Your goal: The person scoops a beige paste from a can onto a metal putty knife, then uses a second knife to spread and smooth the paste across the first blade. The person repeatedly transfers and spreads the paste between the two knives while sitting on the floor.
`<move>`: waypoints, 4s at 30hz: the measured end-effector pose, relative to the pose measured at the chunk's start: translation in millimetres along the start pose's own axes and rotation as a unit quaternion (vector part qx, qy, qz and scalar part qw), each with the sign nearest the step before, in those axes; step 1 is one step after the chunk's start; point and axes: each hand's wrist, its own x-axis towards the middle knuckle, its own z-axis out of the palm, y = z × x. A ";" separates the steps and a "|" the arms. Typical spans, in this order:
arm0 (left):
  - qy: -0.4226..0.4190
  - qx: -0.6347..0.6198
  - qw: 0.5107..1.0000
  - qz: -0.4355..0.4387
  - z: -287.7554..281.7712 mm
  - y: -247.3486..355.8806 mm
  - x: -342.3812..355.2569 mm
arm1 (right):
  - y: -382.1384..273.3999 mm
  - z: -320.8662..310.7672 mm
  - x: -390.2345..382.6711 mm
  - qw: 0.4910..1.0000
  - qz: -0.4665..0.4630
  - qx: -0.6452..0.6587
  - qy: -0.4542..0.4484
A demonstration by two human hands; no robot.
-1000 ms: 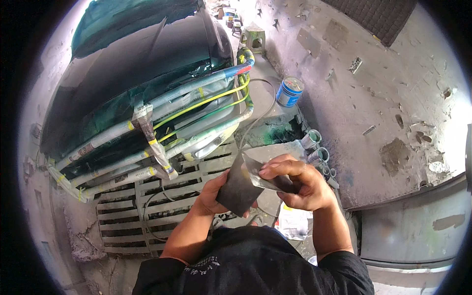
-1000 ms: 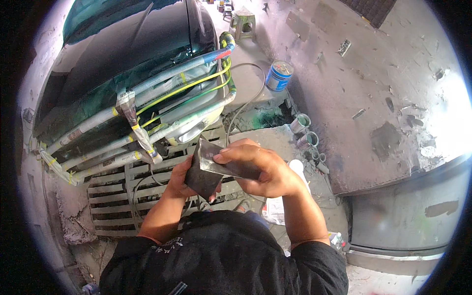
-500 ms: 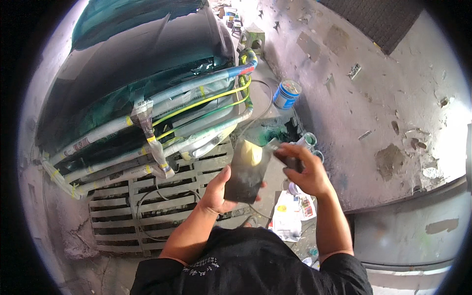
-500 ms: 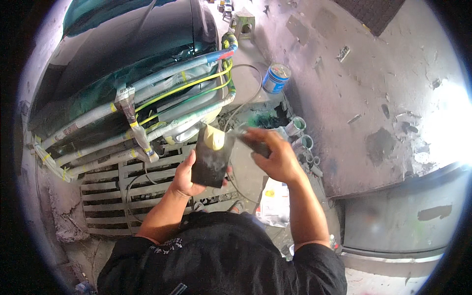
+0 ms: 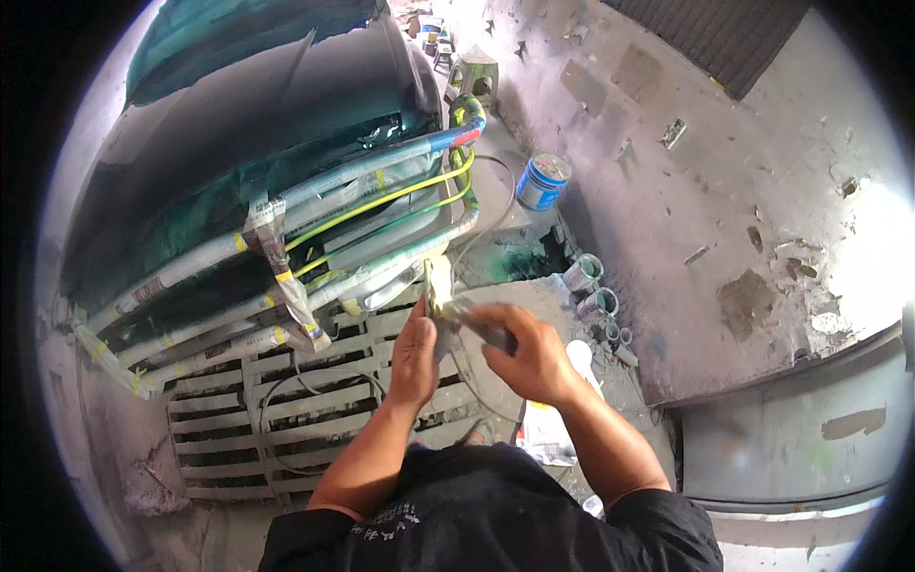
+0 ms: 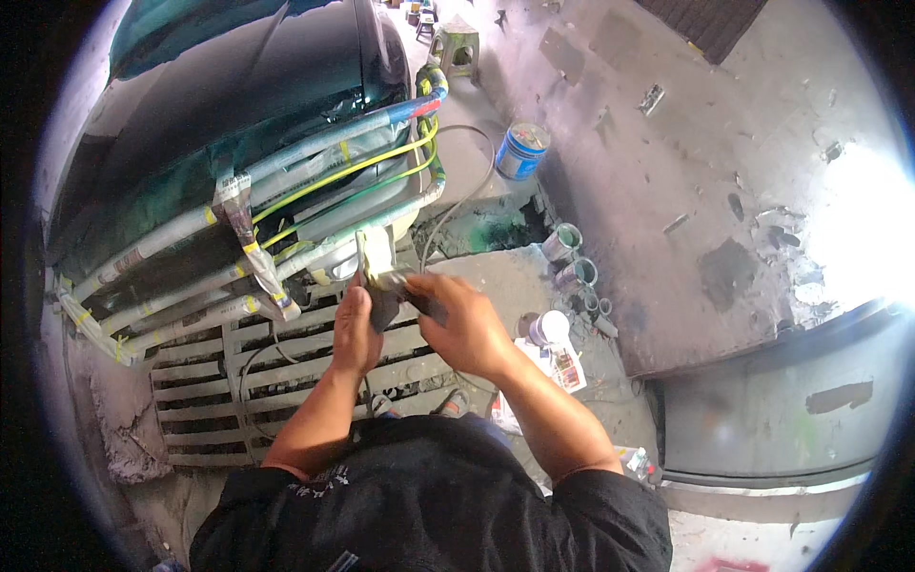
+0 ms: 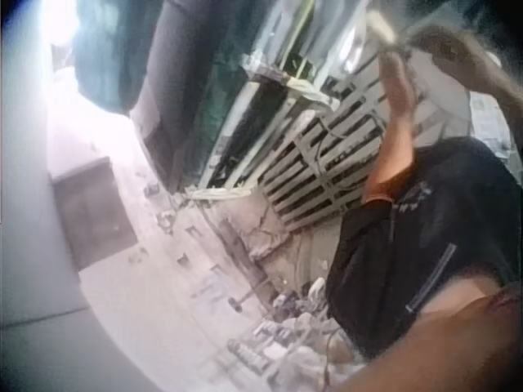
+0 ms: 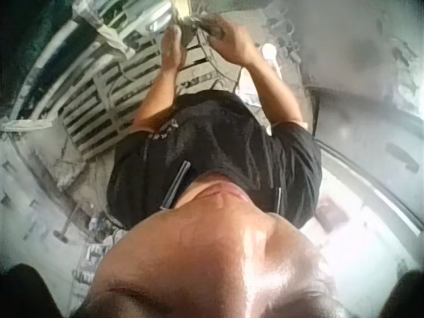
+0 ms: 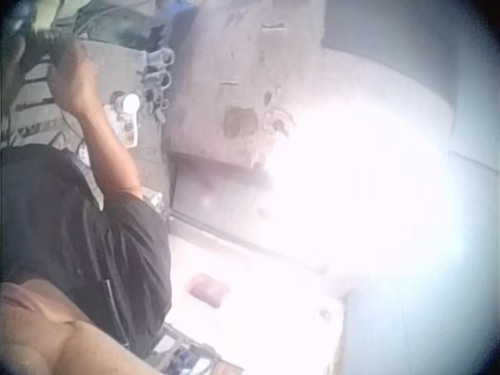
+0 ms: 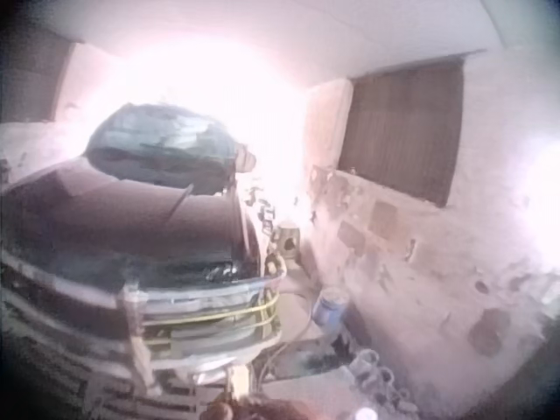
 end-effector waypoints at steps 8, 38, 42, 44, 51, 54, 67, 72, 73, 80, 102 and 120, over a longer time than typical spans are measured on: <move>-0.169 -0.385 0.858 -0.295 -18.8 41.4 -14.7 | -13.2 -40.7 10.6 0.965 -0.259 0.005 -0.050; -0.139 -0.239 0.909 -0.311 -14.3 54.0 -4.9 | 22.6 -48.1 -9.6 0.941 -0.156 0.299 0.036; -0.180 -0.396 0.846 -0.309 -18.8 46.2 -20.1 | -4.5 -35.6 4.3 0.944 -0.285 0.145 -0.077; -0.198 -0.416 0.837 -0.295 -17.6 43.9 -21.5 | -1.3 -34.2 5.7 0.947 -0.266 0.159 -0.082; -0.154 -0.391 0.859 -0.292 -16.2 31.4 -27.5 | 14.4 -42.6 18.4 0.967 -0.225 0.032 -0.113; -0.143 -0.393 0.867 -0.269 -9.3 32.6 -26.8 | 21.8 -47.8 16.8 0.979 -0.165 -0.058 -0.107; 0.024 0.004 0.999 -0.020 -22.7 17.7 -26.1 | -6.8 14.1 2.8 0.996 -0.071 -0.045 0.025; 0.019 0.000 0.999 0.028 -17.7 21.7 -16.7 | -24.9 23.7 4.4 0.997 -0.072 -0.031 0.000; 0.001 -0.079 0.997 -0.001 -26.8 26.0 -17.3 | -23.0 23.5 0.9 0.995 -0.094 -0.023 0.014; -0.210 -0.410 0.844 -0.275 -48.7 63.9 -28.2 | -39.0 -6.3 15.8 0.963 -0.265 -0.011 -0.057; -0.090 0.218 0.969 0.078 1.8 46.4 -2.1 | 31.6 24.9 9.3 0.788 0.101 0.608 0.009; -0.169 -0.362 0.893 -0.208 26.7 28.9 -12.2 | 39.0 -73.7 35.1 0.954 -0.239 0.092 -0.158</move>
